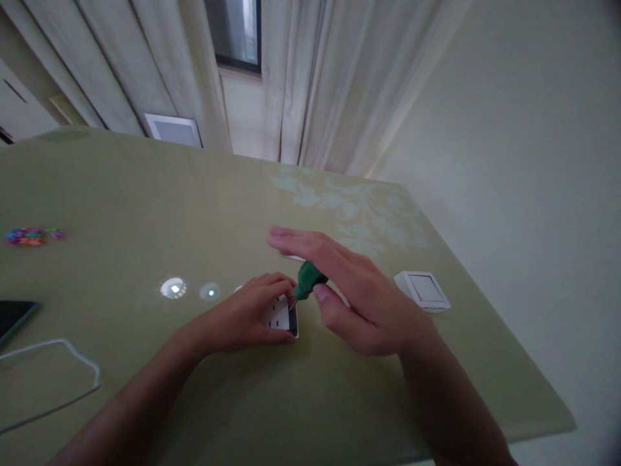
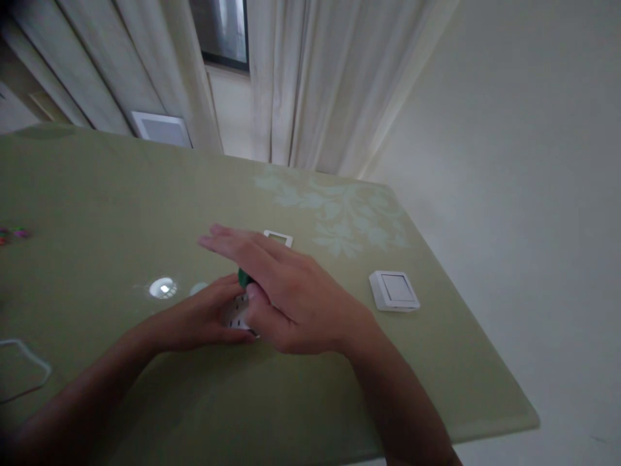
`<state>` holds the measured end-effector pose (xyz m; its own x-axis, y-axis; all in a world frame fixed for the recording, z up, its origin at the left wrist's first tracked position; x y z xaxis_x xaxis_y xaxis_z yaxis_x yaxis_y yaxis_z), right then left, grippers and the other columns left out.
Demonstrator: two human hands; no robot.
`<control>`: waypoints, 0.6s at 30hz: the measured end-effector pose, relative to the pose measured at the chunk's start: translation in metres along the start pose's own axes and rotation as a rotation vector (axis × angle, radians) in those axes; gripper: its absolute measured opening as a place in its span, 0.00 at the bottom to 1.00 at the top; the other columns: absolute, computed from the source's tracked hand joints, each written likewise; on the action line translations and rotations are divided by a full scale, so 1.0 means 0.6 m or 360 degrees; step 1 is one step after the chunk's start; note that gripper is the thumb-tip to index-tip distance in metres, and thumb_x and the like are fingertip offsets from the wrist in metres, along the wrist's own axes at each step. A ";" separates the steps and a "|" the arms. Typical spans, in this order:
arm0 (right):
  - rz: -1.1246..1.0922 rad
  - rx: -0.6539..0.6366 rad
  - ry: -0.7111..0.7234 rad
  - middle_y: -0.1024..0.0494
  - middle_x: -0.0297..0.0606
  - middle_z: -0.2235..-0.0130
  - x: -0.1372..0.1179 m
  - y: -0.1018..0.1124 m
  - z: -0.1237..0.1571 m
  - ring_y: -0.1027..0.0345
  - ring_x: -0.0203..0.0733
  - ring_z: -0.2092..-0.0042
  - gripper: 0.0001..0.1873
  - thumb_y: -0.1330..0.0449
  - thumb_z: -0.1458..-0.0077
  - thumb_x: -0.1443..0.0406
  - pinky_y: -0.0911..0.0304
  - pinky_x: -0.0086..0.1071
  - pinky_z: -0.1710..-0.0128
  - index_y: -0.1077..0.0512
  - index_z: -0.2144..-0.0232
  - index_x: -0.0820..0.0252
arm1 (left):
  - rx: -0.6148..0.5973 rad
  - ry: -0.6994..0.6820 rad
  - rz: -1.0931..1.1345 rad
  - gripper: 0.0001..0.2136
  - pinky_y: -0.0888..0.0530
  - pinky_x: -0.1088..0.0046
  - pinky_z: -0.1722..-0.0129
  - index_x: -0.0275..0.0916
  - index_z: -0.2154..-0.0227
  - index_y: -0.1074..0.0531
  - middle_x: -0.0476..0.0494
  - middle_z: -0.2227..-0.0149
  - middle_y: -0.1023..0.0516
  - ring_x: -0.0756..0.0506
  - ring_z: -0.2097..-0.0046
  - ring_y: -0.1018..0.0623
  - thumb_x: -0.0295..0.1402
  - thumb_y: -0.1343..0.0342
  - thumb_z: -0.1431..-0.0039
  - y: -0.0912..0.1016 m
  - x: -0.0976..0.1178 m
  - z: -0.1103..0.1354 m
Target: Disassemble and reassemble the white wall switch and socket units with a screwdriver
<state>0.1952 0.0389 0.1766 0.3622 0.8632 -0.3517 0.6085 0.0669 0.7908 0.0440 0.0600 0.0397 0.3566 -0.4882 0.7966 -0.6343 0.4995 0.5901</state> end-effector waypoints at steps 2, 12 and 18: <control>0.0184 0.0168 0.0032 0.15 0.42 0.46 0.001 0.008 0.001 0.19 0.43 0.48 0.20 0.43 0.26 0.63 0.25 0.36 0.46 0.30 0.35 0.57 | 0.0009 0.0009 -0.0007 0.21 0.24 0.51 0.42 0.46 0.48 0.24 0.40 0.45 0.21 0.32 0.43 0.23 0.43 0.27 0.42 0.001 0.001 0.000; 0.0243 0.0147 -0.0094 0.14 0.40 0.56 0.009 0.015 0.002 0.19 0.44 0.57 0.21 0.36 0.29 0.56 0.26 0.36 0.53 0.25 0.39 0.58 | -0.0013 0.0003 -0.0015 0.19 0.24 0.53 0.44 0.46 0.50 0.25 0.40 0.45 0.22 0.33 0.43 0.23 0.43 0.28 0.41 0.000 0.002 -0.001; 0.0243 0.0123 -0.0041 0.14 0.42 0.50 0.004 0.008 0.002 0.18 0.44 0.53 0.18 0.44 0.25 0.62 0.25 0.36 0.52 0.27 0.38 0.58 | 0.0006 0.0015 -0.0035 0.20 0.23 0.52 0.45 0.46 0.50 0.25 0.41 0.48 0.21 0.33 0.46 0.22 0.42 0.27 0.42 0.001 0.005 -0.002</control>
<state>0.1998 0.0409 0.1787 0.4717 0.8474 -0.2439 0.5972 -0.1035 0.7954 0.0453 0.0595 0.0427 0.3768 -0.4924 0.7846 -0.6287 0.4861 0.6070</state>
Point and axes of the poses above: each hand's wrist, its own z-axis away from the middle knuckle, its own y-axis out of the back of the hand, x = y × z, the point moved 6 cm from there along -z, towards the middle knuckle
